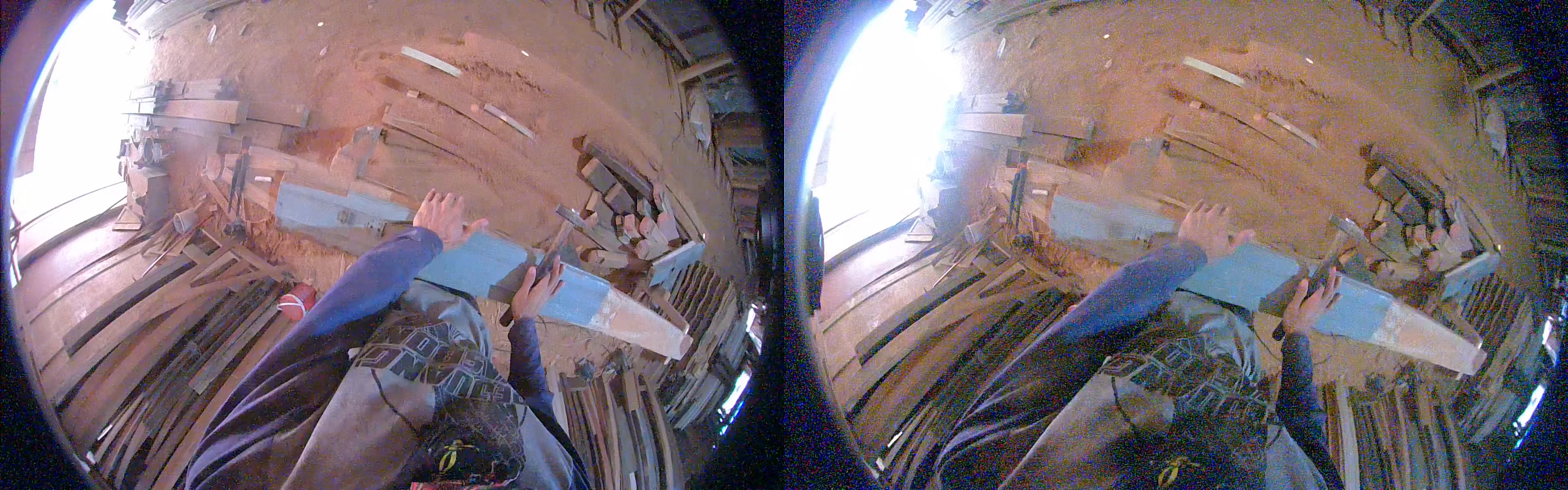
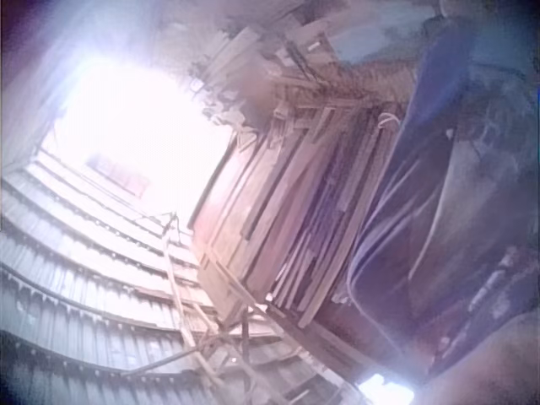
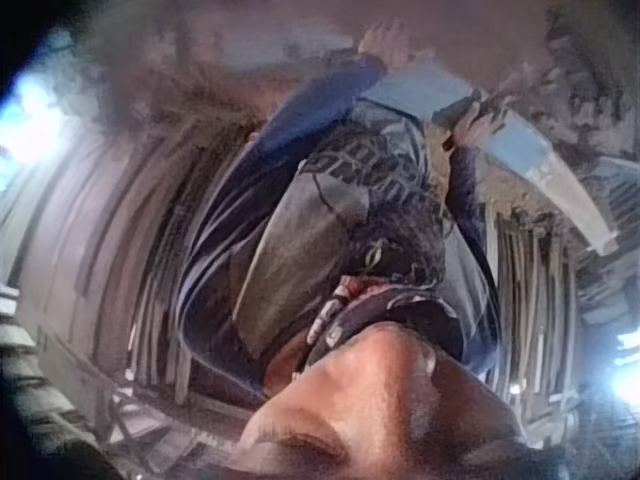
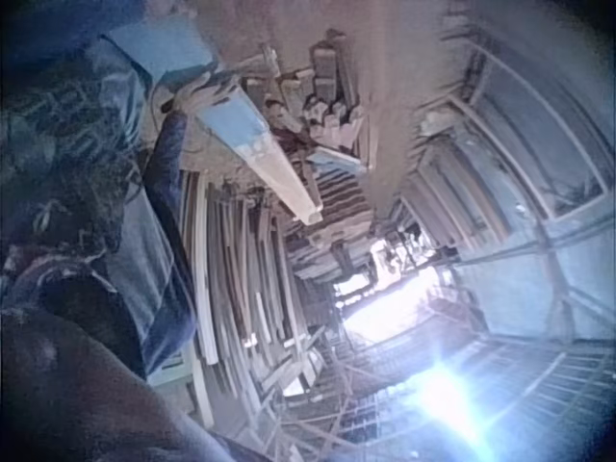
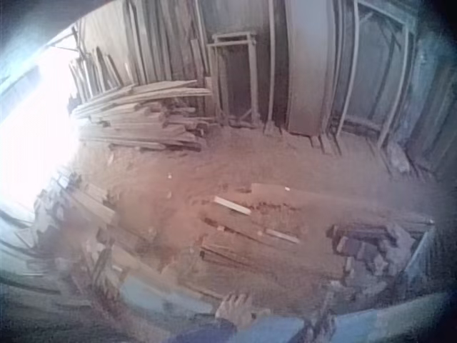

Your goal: The person uses a hammer and pliers to remove nails from a light blue wooden plank. They repeatedly pry and pull nails from the plank, occasionally adjusting their grip and the plank's position.

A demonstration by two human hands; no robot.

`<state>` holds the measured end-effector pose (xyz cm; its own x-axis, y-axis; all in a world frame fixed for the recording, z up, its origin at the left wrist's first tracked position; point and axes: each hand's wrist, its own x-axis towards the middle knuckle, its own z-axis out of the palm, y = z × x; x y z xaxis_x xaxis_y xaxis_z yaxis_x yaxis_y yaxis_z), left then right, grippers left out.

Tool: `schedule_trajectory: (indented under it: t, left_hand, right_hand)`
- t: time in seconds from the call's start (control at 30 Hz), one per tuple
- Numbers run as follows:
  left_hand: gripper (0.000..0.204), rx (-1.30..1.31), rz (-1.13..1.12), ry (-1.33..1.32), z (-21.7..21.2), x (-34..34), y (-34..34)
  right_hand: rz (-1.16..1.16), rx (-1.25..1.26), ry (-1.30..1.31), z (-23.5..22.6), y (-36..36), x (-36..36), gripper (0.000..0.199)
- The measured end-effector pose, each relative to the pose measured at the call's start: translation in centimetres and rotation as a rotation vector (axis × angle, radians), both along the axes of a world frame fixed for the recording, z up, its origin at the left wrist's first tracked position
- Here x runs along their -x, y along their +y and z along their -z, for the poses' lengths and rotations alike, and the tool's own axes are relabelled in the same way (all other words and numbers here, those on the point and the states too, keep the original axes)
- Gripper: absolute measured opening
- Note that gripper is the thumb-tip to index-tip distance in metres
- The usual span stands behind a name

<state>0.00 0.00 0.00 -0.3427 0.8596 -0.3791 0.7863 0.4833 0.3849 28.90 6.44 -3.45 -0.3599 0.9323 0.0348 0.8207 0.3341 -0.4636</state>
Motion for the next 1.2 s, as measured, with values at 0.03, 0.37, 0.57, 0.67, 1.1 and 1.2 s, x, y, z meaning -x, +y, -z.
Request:
schedule_trajectory:
  t: [0.03, 0.37, 0.57, 0.67, 1.1, 1.2]
  left_hand:
    - [0.077, 0.053, -0.005, -0.033, -0.3, 0.0, 0.0]
    - [0.059, -0.296, -0.044, -0.202, 0.3, 0.6, -3.1]
    - [0.051, -0.472, 0.107, 0.188, 1.5, 1.3, -7.3]
    - [0.047, -0.556, 0.156, 0.115, 2.7, 1.4, -8.4]
    - [0.035, -0.632, 0.014, -0.223, 4.5, 2.5, -9.1]
    - [0.035, -0.707, -0.023, -0.221, 4.3, 2.3, -9.1]
  right_hand:
    - [-0.004, -0.01, -0.002, 0.1, -0.1, 0.0, 0.063]
    - [-0.016, -0.104, 0.043, 0.3, 0.0, 0.3, 0.059]
    - [0.009, -0.129, 0.068, 0.9, 0.3, 0.5, 0.051]
    - [0.02, -0.13, 0.066, 1.0, 0.0, 0.2, 0.05]
    - [0.011, 0.146, 0.337, -1.5, -2.3, 0.2, 0.052]
    - [0.008, 0.22, 0.455, -3.9, -5.0, 1.3, 0.05]
